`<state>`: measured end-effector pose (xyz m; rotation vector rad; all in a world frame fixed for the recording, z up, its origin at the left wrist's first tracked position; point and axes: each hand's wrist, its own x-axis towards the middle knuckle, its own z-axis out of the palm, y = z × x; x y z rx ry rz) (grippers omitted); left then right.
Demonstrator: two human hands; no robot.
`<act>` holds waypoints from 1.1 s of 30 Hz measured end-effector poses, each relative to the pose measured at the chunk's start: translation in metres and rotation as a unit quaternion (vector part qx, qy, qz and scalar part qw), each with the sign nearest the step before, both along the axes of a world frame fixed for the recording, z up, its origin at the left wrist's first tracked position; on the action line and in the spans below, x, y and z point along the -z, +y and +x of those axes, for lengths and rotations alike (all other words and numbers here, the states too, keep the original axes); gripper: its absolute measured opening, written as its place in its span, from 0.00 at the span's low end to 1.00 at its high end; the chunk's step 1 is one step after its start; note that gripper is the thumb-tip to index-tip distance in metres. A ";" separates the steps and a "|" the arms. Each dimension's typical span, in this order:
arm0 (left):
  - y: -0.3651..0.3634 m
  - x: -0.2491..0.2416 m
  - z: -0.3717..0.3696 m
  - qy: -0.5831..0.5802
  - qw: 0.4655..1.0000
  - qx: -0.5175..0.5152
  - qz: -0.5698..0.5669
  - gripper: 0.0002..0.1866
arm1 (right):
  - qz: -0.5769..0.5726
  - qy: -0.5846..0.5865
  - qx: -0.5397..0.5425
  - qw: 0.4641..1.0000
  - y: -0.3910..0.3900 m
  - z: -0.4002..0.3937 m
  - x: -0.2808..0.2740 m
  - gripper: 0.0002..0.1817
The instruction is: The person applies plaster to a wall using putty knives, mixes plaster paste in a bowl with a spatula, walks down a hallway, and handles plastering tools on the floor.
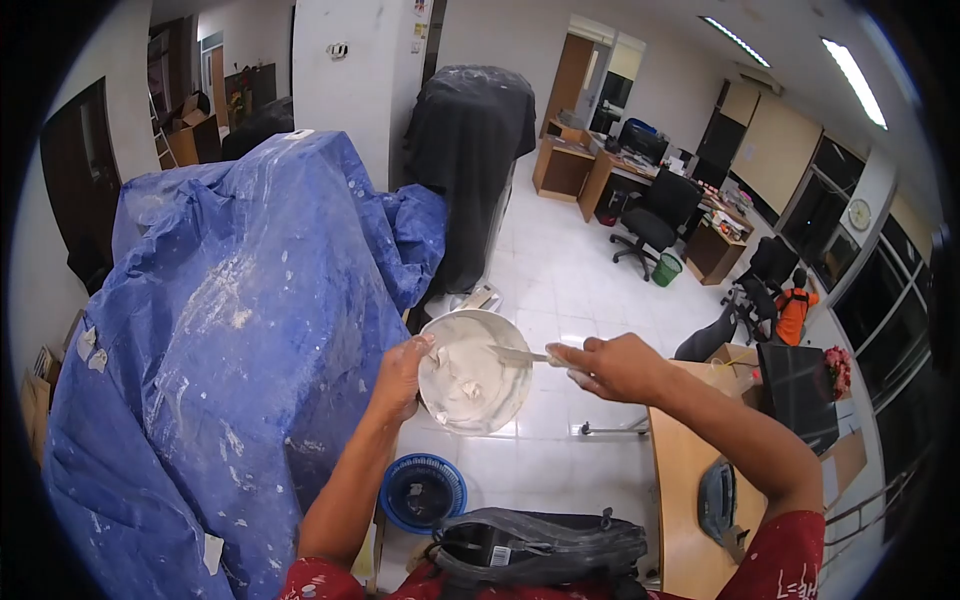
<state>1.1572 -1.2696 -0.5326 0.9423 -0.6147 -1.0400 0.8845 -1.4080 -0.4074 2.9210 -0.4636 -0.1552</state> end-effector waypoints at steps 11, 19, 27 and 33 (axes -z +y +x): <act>0.006 -0.006 -0.023 -0.194 0.979 0.034 0.045 0.17 | -0.061 -0.034 -0.038 0.997 0.027 0.006 -0.036 0.22; 0.026 -0.008 -0.019 -0.179 0.984 -0.003 0.020 0.16 | 0.002 0.006 0.030 1.000 0.017 0.001 -0.008 0.28; 0.030 0.016 -0.022 -0.072 0.989 -0.121 -0.037 0.19 | 0.187 -0.074 0.161 0.966 0.060 -0.009 0.056 0.29; 0.024 0.039 -0.029 0.030 0.977 -0.201 -0.058 0.20 | 0.320 -0.153 0.216 0.910 0.085 -0.010 0.096 0.27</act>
